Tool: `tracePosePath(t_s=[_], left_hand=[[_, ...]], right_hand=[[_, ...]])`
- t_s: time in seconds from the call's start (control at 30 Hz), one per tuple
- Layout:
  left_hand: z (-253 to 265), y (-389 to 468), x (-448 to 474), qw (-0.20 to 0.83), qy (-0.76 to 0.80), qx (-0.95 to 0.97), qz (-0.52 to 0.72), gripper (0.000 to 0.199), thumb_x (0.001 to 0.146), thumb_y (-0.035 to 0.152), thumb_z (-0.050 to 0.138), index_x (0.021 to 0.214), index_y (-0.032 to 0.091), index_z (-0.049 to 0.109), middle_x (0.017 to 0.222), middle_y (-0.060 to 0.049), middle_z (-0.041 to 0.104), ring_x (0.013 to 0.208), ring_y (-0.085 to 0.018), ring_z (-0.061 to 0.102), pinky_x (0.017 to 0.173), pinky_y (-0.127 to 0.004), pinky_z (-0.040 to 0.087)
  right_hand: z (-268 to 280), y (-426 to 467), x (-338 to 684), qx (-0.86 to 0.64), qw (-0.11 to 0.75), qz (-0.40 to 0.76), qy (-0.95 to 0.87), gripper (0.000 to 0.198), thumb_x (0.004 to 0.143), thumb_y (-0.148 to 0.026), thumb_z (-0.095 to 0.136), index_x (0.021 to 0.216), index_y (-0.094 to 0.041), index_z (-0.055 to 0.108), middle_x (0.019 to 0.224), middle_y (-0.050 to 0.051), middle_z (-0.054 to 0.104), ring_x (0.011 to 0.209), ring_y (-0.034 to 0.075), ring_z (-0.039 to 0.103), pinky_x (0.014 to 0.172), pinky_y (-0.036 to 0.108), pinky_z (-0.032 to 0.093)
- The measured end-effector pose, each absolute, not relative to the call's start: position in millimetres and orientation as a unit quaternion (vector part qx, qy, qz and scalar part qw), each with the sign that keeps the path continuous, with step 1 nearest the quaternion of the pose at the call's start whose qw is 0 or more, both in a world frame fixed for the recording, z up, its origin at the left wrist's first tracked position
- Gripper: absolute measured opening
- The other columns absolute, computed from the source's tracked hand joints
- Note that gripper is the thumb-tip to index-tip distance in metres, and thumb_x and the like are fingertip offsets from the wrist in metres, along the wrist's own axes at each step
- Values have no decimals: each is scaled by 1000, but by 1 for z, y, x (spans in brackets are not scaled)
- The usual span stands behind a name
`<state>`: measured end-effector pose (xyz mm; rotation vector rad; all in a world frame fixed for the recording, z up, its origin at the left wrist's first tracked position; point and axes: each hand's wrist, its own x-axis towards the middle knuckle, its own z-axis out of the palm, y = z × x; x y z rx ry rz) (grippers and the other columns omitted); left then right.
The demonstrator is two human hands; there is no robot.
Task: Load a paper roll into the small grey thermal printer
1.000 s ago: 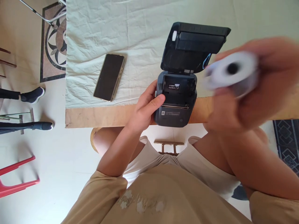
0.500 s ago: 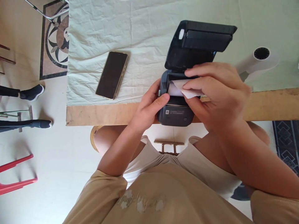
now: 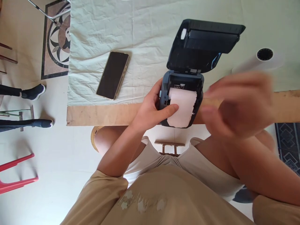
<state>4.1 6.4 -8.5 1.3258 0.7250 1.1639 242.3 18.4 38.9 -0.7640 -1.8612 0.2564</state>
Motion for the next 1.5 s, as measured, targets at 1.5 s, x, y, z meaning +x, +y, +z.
tracePosePath(t_s=[1.5], left_hand=[[0, 3, 6, 639, 314, 507, 486, 81, 95, 80, 81, 162, 38, 65, 153, -6, 80, 137, -37, 81, 101, -45, 76]], right_hand=[[8, 35, 248, -348, 411, 425, -727, 72, 99, -61, 81, 162, -41, 52, 135, 6, 69, 101, 20, 73, 71, 34, 70]])
